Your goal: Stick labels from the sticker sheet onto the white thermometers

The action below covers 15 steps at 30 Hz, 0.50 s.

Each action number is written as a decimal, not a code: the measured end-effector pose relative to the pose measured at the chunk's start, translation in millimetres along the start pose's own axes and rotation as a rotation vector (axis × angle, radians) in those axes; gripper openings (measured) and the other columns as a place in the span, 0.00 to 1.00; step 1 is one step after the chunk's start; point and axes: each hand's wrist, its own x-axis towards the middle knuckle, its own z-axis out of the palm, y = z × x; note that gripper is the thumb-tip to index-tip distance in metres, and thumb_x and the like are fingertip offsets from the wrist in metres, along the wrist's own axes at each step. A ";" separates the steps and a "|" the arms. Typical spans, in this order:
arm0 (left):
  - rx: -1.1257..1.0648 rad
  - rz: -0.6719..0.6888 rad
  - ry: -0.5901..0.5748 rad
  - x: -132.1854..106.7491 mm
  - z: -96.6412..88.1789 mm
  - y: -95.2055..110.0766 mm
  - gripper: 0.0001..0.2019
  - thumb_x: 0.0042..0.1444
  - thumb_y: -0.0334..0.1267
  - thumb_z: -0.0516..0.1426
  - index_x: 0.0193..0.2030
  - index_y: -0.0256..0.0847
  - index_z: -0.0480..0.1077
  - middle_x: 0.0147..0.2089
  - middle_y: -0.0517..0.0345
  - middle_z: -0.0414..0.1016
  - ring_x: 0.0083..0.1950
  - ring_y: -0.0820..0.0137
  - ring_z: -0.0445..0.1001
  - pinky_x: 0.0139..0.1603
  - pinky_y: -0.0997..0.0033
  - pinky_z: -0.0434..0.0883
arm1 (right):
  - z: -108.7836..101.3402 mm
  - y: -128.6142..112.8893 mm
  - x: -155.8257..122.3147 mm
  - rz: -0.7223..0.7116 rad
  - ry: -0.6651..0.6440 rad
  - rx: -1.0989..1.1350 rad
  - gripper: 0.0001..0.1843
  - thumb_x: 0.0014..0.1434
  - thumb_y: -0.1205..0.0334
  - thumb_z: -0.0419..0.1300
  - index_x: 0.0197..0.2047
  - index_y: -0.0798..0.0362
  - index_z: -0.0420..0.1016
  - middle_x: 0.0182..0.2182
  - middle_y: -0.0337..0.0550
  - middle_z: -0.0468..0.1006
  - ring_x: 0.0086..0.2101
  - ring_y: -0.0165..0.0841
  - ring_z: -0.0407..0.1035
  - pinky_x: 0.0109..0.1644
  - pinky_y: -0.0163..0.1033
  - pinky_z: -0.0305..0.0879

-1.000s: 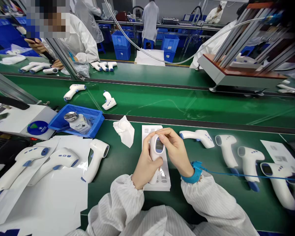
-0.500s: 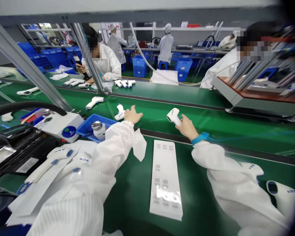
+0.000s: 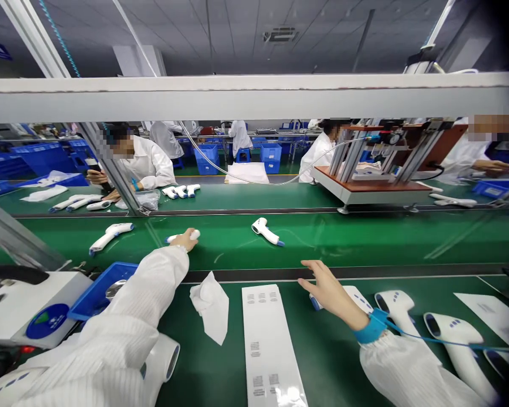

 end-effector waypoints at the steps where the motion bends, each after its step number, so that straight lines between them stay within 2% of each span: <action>1: -0.050 0.016 -0.024 0.7 -1.2 6.4 0.18 0.63 0.42 0.56 0.57 0.37 0.66 0.55 0.48 0.71 0.50 0.62 0.73 0.49 0.55 0.73 | -1.7 -6.1 0.5 -0.019 -0.006 0.047 0.21 0.61 0.55 0.54 0.56 0.51 0.64 0.55 0.51 0.67 0.56 0.45 0.63 0.59 0.52 0.63; 4: -0.239 0.131 -0.119 -13.2 -9.0 31.4 0.20 0.63 0.43 0.52 0.60 0.39 0.65 0.46 0.51 0.75 0.46 0.63 0.75 0.48 0.60 0.73 | -4.4 -35.2 4.2 -0.091 -0.023 0.232 0.26 0.61 0.50 0.56 0.60 0.48 0.60 0.59 0.50 0.63 0.58 0.43 0.62 0.61 0.52 0.61; 7: -0.516 0.325 -0.329 -52.4 -19.4 54.8 0.24 0.60 0.47 0.50 0.60 0.41 0.66 0.38 0.55 0.76 0.39 0.66 0.75 0.44 0.64 0.74 | -5.0 -72.1 -1.5 -0.176 -0.148 0.505 0.40 0.55 0.46 0.63 0.66 0.45 0.52 0.64 0.51 0.57 0.63 0.44 0.56 0.64 0.53 0.56; 9: -0.873 0.435 -0.584 -87.0 -22.0 63.1 0.27 0.54 0.49 0.55 0.58 0.38 0.67 0.41 0.51 0.76 0.35 0.67 0.73 0.43 0.61 0.74 | -2.9 -95.9 -15.7 -0.228 -0.331 0.706 0.42 0.53 0.47 0.65 0.65 0.46 0.51 0.60 0.51 0.64 0.58 0.43 0.63 0.60 0.52 0.61; 10: -0.983 0.435 -0.660 -105.0 -20.4 64.5 0.28 0.52 0.49 0.57 0.58 0.37 0.67 0.43 0.49 0.75 0.35 0.66 0.73 0.43 0.60 0.74 | -0.7 -106.6 -25.5 -0.230 -0.423 0.786 0.38 0.55 0.48 0.64 0.64 0.48 0.53 0.53 0.49 0.70 0.51 0.41 0.69 0.54 0.49 0.66; 11: -1.045 0.397 -0.663 -122.9 -16.2 64.4 0.29 0.52 0.49 0.58 0.59 0.38 0.66 0.45 0.48 0.75 0.39 0.64 0.74 0.45 0.60 0.73 | 2.4 -116.1 -36.4 -0.210 -0.486 0.834 0.32 0.59 0.49 0.61 0.61 0.49 0.55 0.45 0.46 0.75 0.43 0.38 0.73 0.48 0.47 0.69; 12: -1.068 0.330 -0.572 -140.4 -9.4 63.1 0.30 0.53 0.48 0.59 0.61 0.40 0.63 0.48 0.48 0.74 0.44 0.62 0.74 0.47 0.60 0.73 | 6.3 -124.2 -47.7 -0.172 -0.506 0.838 0.25 0.62 0.51 0.58 0.59 0.50 0.58 0.36 0.41 0.75 0.35 0.35 0.73 0.41 0.44 0.70; 14: -1.072 0.165 -0.270 -172.7 11.7 59.1 0.38 0.54 0.47 0.61 0.69 0.49 0.49 0.53 0.50 0.70 0.53 0.60 0.72 0.52 0.59 0.71 | 16.1 -136.4 -68.9 -0.089 -0.427 0.735 0.16 0.65 0.55 0.52 0.55 0.51 0.60 0.29 0.38 0.73 0.29 0.33 0.70 0.35 0.41 0.68; 15: -1.089 0.102 -0.160 -187.0 25.1 57.6 0.45 0.52 0.45 0.63 0.71 0.53 0.42 0.56 0.50 0.68 0.55 0.60 0.71 0.52 0.59 0.71 | 21.5 -140.6 -78.4 -0.077 -0.368 0.662 0.16 0.65 0.58 0.51 0.55 0.51 0.60 0.31 0.39 0.74 0.30 0.34 0.70 0.36 0.42 0.68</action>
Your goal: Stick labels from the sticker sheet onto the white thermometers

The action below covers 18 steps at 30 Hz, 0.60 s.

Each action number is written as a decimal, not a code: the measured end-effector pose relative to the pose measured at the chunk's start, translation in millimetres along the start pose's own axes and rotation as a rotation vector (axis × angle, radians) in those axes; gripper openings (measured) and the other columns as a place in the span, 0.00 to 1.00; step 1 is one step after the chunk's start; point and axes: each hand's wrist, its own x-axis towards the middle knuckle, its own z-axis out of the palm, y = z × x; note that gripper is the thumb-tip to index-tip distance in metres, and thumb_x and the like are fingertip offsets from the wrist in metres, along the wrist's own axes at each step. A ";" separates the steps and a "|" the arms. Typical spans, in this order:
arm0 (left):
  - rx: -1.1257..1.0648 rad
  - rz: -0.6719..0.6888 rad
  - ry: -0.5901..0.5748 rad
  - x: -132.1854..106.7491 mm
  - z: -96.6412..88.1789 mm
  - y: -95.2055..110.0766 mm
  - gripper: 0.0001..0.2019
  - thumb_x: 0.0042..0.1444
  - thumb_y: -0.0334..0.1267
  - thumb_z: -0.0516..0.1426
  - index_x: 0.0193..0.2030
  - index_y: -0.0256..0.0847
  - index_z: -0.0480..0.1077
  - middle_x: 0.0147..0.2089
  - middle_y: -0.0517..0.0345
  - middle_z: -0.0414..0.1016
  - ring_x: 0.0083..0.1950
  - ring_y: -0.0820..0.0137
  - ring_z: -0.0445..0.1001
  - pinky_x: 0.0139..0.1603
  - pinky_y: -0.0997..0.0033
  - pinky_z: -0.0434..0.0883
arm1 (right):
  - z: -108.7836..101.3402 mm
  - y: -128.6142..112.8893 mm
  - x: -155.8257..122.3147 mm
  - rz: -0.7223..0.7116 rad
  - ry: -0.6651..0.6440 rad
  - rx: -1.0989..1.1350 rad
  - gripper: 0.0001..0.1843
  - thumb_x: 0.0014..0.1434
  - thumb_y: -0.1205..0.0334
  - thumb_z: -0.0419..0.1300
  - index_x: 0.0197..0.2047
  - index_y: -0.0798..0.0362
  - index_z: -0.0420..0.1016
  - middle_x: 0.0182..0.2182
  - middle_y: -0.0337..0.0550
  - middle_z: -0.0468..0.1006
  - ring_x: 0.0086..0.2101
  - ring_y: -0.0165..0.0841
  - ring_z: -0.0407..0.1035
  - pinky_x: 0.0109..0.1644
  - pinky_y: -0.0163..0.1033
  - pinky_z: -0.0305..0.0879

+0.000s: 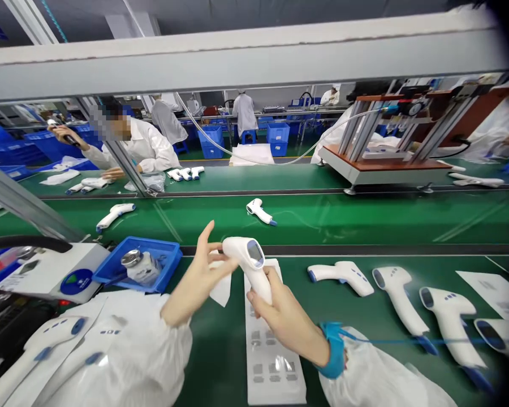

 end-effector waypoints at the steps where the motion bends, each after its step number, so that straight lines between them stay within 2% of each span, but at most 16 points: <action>1: -0.040 -0.010 0.044 -11.4 8.0 -13.0 0.51 0.50 0.44 0.65 0.72 0.55 0.35 0.58 0.48 0.66 0.54 0.60 0.72 0.51 0.59 0.72 | 8.9 1.4 -5.8 -0.018 0.031 -0.072 0.17 0.64 0.61 0.51 0.57 0.51 0.59 0.36 0.43 0.75 0.34 0.36 0.72 0.40 0.43 0.68; 3: -0.170 -0.041 0.090 -28.4 24.9 -37.1 0.54 0.48 0.41 0.66 0.72 0.55 0.33 0.56 0.49 0.67 0.50 0.61 0.74 0.49 0.60 0.73 | 24.0 6.2 -17.2 -0.077 -0.003 -0.178 0.27 0.61 0.65 0.52 0.63 0.50 0.53 0.51 0.51 0.72 0.46 0.43 0.71 0.48 0.48 0.67; 5: -0.315 -0.038 0.213 -38.2 39.5 -55.9 0.48 0.51 0.39 0.64 0.71 0.57 0.37 0.47 0.56 0.70 0.43 0.67 0.76 0.46 0.62 0.75 | 34.9 13.0 -30.6 -0.075 -0.115 -0.218 0.38 0.57 0.66 0.55 0.68 0.50 0.46 0.60 0.57 0.63 0.53 0.47 0.67 0.53 0.52 0.66; 7: -0.393 -0.031 0.350 -43.7 49.7 -69.3 0.44 0.53 0.38 0.62 0.70 0.61 0.41 0.39 0.64 0.69 0.33 0.73 0.73 0.38 0.68 0.76 | 41.3 21.0 -46.6 0.075 -0.249 -0.126 0.43 0.55 0.65 0.57 0.70 0.49 0.44 0.58 0.57 0.65 0.46 0.46 0.72 0.49 0.53 0.68; 9: -0.410 -0.066 0.391 -47.3 56.8 -79.7 0.42 0.53 0.39 0.62 0.69 0.63 0.43 0.35 0.67 0.65 0.25 0.78 0.67 0.27 0.75 0.72 | 43.8 29.4 -63.4 0.308 -0.351 0.163 0.43 0.53 0.62 0.60 0.69 0.47 0.47 0.50 0.52 0.70 0.37 0.38 0.75 0.44 0.49 0.72; 11: -0.423 -0.139 0.329 -49.9 63.7 -89.5 0.41 0.54 0.40 0.62 0.69 0.62 0.43 0.33 0.68 0.63 0.21 0.80 0.62 0.20 0.79 0.66 | 44.1 37.1 -78.4 0.494 -0.350 0.481 0.40 0.50 0.59 0.64 0.64 0.49 0.55 0.46 0.48 0.72 0.34 0.34 0.75 0.42 0.45 0.73; 13: -0.445 -0.185 0.243 -50.9 71.5 -99.3 0.40 0.55 0.41 0.61 0.69 0.60 0.43 0.33 0.67 0.63 0.21 0.81 0.60 0.18 0.80 0.64 | 43.2 43.1 -90.2 0.580 -0.286 0.658 0.36 0.47 0.55 0.67 0.59 0.51 0.62 0.48 0.49 0.71 0.36 0.33 0.76 0.45 0.43 0.72; 16: -0.436 -0.182 0.139 -49.0 81.8 -112.6 0.40 0.55 0.42 0.61 0.69 0.58 0.44 0.36 0.64 0.65 0.22 0.80 0.61 0.18 0.80 0.64 | 38.9 48.3 -101.5 0.651 -0.226 0.696 0.34 0.47 0.51 0.69 0.55 0.50 0.66 0.56 0.52 0.68 0.39 0.34 0.77 0.48 0.43 0.71; 18: -0.426 -0.185 0.080 -46.7 85.7 -119.7 0.40 0.56 0.43 0.61 0.69 0.58 0.42 0.37 0.64 0.65 0.21 0.80 0.60 0.17 0.79 0.64 | 32.6 49.9 -104.3 0.650 -0.227 0.595 0.31 0.49 0.51 0.67 0.54 0.50 0.68 0.57 0.52 0.68 0.38 0.35 0.77 0.47 0.43 0.71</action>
